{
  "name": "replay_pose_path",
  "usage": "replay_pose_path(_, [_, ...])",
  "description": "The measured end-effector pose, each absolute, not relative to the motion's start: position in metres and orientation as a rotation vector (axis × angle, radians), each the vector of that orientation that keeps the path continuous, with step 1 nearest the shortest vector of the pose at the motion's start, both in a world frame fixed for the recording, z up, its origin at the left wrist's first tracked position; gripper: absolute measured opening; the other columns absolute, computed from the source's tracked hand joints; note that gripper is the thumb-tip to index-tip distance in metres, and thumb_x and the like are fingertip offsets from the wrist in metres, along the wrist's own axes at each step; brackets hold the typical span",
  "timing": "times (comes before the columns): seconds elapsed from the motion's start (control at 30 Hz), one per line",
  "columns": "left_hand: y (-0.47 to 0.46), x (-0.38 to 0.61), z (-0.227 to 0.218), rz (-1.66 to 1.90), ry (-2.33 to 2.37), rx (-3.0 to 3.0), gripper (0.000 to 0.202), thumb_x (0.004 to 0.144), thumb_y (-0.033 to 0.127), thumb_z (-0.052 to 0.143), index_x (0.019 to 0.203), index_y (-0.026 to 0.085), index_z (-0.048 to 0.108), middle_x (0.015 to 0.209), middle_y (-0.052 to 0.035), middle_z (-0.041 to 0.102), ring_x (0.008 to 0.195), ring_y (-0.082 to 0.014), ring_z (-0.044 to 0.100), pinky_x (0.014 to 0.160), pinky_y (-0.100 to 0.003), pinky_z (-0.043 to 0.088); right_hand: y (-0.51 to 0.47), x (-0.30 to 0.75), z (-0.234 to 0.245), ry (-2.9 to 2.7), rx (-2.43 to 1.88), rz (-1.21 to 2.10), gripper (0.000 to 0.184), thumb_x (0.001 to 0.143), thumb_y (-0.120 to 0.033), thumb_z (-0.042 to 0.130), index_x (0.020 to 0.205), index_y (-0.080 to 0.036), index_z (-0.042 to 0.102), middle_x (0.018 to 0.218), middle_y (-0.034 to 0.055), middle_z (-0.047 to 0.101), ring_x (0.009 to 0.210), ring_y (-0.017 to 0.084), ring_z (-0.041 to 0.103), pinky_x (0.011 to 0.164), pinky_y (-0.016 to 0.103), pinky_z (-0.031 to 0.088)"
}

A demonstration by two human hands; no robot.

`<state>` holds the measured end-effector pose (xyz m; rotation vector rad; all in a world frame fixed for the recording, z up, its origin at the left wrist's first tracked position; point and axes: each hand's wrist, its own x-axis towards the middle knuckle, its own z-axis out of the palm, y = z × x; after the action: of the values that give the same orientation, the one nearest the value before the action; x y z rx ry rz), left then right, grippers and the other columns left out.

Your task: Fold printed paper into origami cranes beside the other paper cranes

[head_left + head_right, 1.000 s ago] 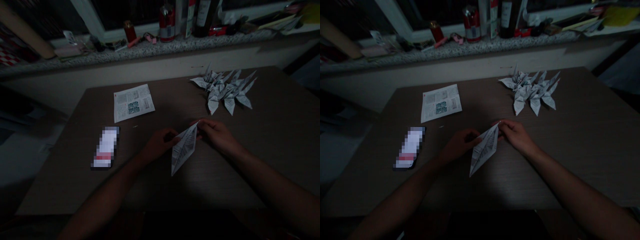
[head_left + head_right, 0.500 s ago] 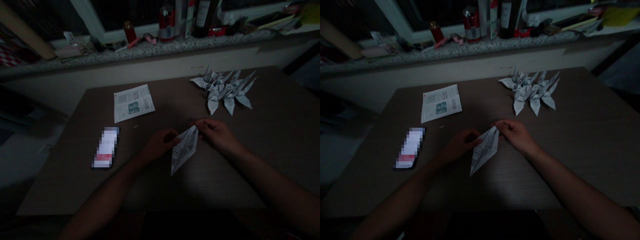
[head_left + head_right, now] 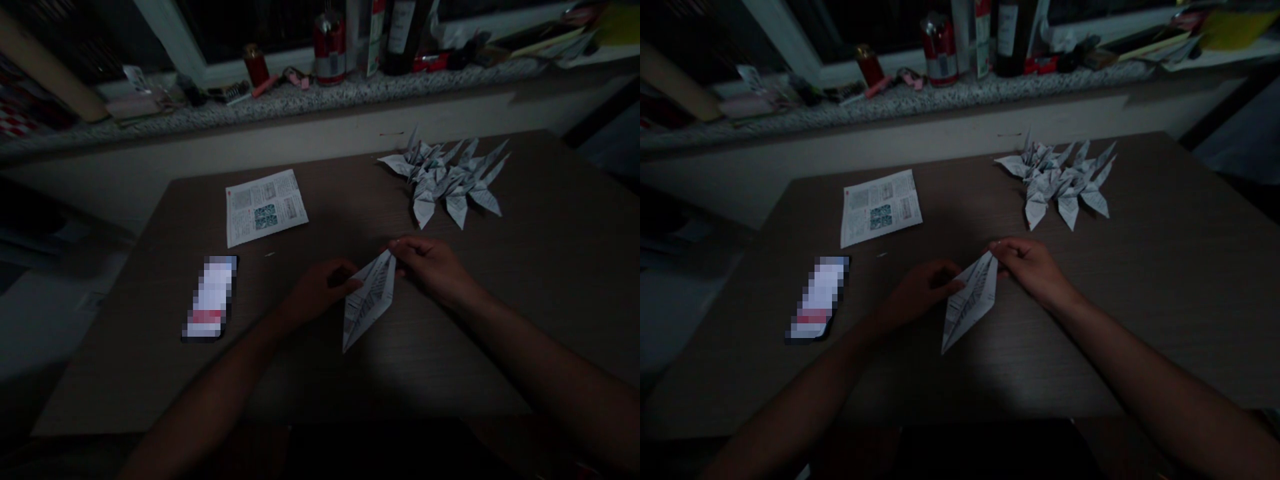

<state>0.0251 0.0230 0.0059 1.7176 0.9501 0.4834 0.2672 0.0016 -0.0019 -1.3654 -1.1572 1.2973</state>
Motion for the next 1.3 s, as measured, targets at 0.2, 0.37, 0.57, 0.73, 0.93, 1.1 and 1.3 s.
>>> replay_pose_path(0.2, [0.023,0.025,0.005,0.451,0.976,1.74,0.022,0.093,0.039,0.07,0.104,0.02,0.071,0.103,-0.0039,0.075,0.091,-0.0186,0.07,0.082,-0.031,0.053,0.003,0.268,-0.002,-1.134,-1.364,1.284,0.034,0.083,-0.057,0.077,0.083,-0.022,0.076,0.078,0.0032,0.076,0.068,0.018,0.071,0.062,0.03,0.06])
replay_pose_path(0.37, [0.023,0.026,0.005,0.467,0.956,1.721,0.019,0.093,0.036,0.07,0.101,0.019,0.07,0.102,-0.0041,0.074,0.09,-0.0183,0.069,0.083,-0.031,0.053,0.002,0.269,-0.002,-1.147,-1.367,1.258,0.037,0.088,-0.058,0.072,0.079,-0.023,0.075,0.075,0.003,0.075,0.066,0.018,0.071,0.062,0.03,0.06])
replay_pose_path(0.57, [0.02,0.025,0.003,0.541,0.896,1.634,0.029,0.091,0.039,0.073,0.109,0.019,0.062,0.105,-0.0044,0.07,0.089,-0.0171,0.067,0.076,-0.028,0.054,0.003,0.266,-0.001,-1.166,-1.381,1.189,0.04,0.084,-0.061,0.074,0.073,-0.023,0.073,0.068,0.0008,0.072,0.06,0.017,0.068,0.057,0.029,0.058])
replay_pose_path(0.73, [0.02,0.023,0.002,0.469,0.911,1.916,0.017,0.099,0.036,0.065,0.107,0.021,0.069,0.104,-0.002,0.071,0.091,-0.0163,0.066,0.081,-0.029,0.052,0.008,0.272,-0.008,-1.388,-1.443,1.059,0.039,0.09,-0.06,0.067,0.081,-0.023,0.072,0.065,0.0001,0.068,0.054,0.017,0.063,0.052,0.029,0.05])
replay_pose_path(0.93, [0.024,0.025,-0.016,0.579,0.854,2.324,0.017,0.101,0.02,0.06,0.116,0.019,0.068,0.123,-0.0067,0.067,0.113,-0.0191,0.064,0.101,-0.035,0.052,0.021,0.279,-0.021,-1.798,-1.512,0.571,0.033,0.099,-0.047,0.058,0.08,-0.021,0.067,0.072,0.0022,0.068,0.067,0.02,0.064,0.063,0.032,0.043])
replay_pose_path(1.1, [0.023,0.026,-0.025,0.553,0.829,2.604,0.023,0.104,0.02,0.057,0.125,0.019,0.065,0.136,-0.0095,0.062,0.128,-0.0228,0.059,0.11,-0.042,0.05,0.034,0.281,-0.029,-1.997,-1.444,0.336,0.026,0.099,-0.039,0.058,0.08,-0.022,0.066,0.084,0.0075,0.07,0.082,0.025,0.065,0.079,0.039,0.046])
replay_pose_path(1.3, [0.015,0.024,-0.015,0.311,0.811,2.757,0.053,0.102,0.01,0.054,0.153,0.023,0.046,0.148,-0.0104,0.057,0.129,-0.0244,0.06,0.103,-0.038,0.054,0.036,0.282,-0.037,-2.047,-1.454,0.244,0.023,0.098,-0.038,0.06,0.082,-0.022,0.063,0.086,0.0078,0.066,0.084,0.027,0.062,0.08,0.04,0.045])
